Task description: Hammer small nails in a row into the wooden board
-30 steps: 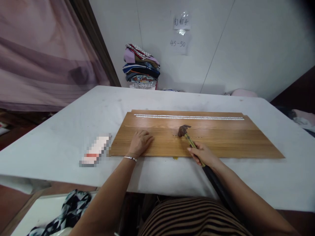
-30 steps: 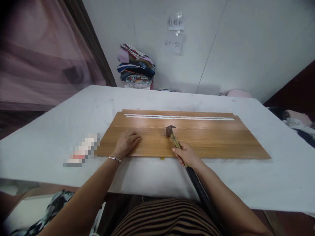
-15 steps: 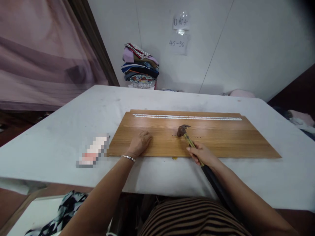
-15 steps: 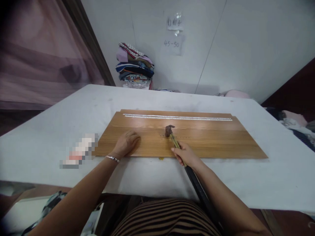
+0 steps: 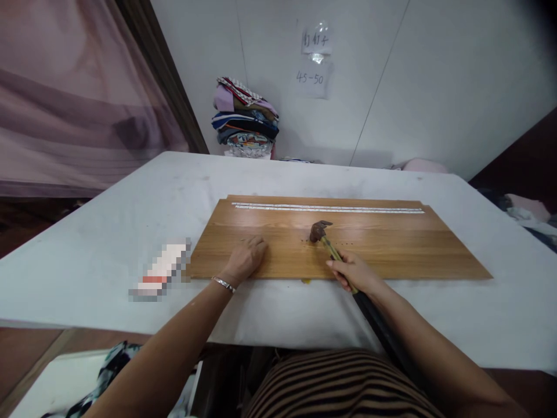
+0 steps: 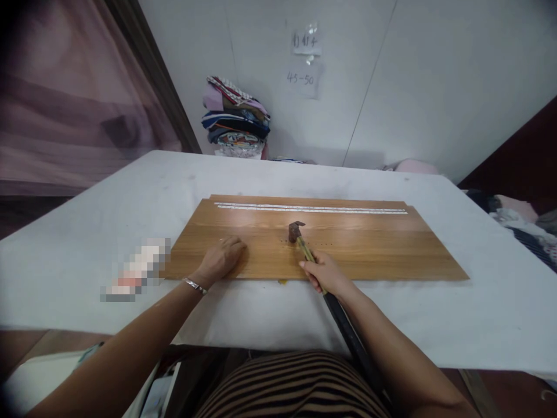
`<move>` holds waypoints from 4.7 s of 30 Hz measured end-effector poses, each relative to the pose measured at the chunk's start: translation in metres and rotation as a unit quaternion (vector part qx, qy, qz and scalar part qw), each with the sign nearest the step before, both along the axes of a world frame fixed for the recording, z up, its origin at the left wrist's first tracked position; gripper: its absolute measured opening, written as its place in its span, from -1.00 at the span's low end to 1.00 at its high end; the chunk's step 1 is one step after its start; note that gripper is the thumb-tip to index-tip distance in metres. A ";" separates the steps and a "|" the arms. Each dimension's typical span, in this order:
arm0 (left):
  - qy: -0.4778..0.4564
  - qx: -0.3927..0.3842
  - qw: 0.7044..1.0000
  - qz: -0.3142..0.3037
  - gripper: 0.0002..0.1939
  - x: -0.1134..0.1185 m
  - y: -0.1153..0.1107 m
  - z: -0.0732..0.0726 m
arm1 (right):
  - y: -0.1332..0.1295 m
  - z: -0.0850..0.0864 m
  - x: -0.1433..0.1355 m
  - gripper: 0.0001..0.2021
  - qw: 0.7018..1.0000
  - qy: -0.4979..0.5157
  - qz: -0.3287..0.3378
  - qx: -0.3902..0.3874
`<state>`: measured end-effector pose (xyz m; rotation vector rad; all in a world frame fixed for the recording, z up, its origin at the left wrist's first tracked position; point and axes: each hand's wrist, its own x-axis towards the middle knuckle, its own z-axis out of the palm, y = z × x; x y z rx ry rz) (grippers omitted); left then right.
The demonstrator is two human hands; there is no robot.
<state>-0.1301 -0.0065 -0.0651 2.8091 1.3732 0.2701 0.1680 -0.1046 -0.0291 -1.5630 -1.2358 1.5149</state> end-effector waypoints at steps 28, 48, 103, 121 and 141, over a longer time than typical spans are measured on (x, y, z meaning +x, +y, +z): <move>-0.360 -0.141 0.906 0.171 -0.80 0.038 -0.001 -0.019 | 0.002 -0.004 -0.001 -0.68 1.000 -0.010 -0.014 0.006; -0.269 -0.103 0.951 0.113 -0.88 0.057 -0.016 -0.020 | 0.001 -0.005 0.000 -0.71 1.000 -0.008 0.002 0.016; -0.246 -0.101 0.957 0.116 -0.70 0.065 0.006 -0.024 | 0.003 -0.005 0.003 -0.71 1.000 0.002 0.015 0.010; -0.299 -0.132 0.941 0.091 -0.77 0.064 0.007 -0.021 | 0.001 -0.005 0.002 -0.70 1.000 0.006 0.002 0.019; -0.428 -0.175 0.880 0.110 -0.81 0.089 0.006 -0.025 | -0.002 -0.016 0.022 -0.67 0.997 0.044 -0.049 0.030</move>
